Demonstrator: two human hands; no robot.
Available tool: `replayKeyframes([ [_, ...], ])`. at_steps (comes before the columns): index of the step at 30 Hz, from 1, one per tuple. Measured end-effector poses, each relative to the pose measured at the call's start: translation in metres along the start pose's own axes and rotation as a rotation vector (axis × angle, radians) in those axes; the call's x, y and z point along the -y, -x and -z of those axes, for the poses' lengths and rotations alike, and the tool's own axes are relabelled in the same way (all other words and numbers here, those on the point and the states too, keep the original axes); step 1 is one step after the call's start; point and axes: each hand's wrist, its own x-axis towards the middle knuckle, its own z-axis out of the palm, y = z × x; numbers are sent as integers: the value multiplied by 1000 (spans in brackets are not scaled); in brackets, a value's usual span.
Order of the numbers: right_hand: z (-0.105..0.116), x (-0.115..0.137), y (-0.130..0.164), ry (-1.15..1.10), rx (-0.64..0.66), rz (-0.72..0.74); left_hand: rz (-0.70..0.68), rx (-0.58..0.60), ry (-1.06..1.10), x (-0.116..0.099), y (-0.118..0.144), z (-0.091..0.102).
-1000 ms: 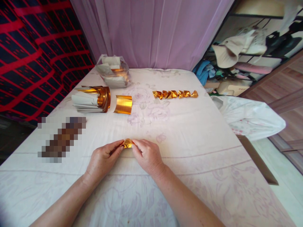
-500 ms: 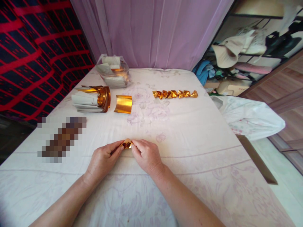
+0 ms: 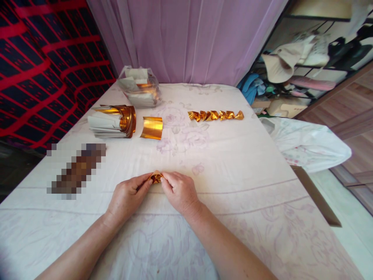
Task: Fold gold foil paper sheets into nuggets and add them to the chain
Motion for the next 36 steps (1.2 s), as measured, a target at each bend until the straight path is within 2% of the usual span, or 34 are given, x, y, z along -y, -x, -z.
replayKeyframes([
  [6,1,-3,-1,46,20,-22,24,14,-180,-2,-2,7],
  [9,1,-4,-1,61,24,-27,45,69,-293,-5,-3,11],
  [15,-1,-1,0,60,50,-13,28,123,-373,-7,-2,10],
  [29,-4,0,1,99,67,-1,23,136,-381,-11,-1,8],
  [36,3,3,-1,145,95,-18,51,145,-350,-9,-3,10],
])
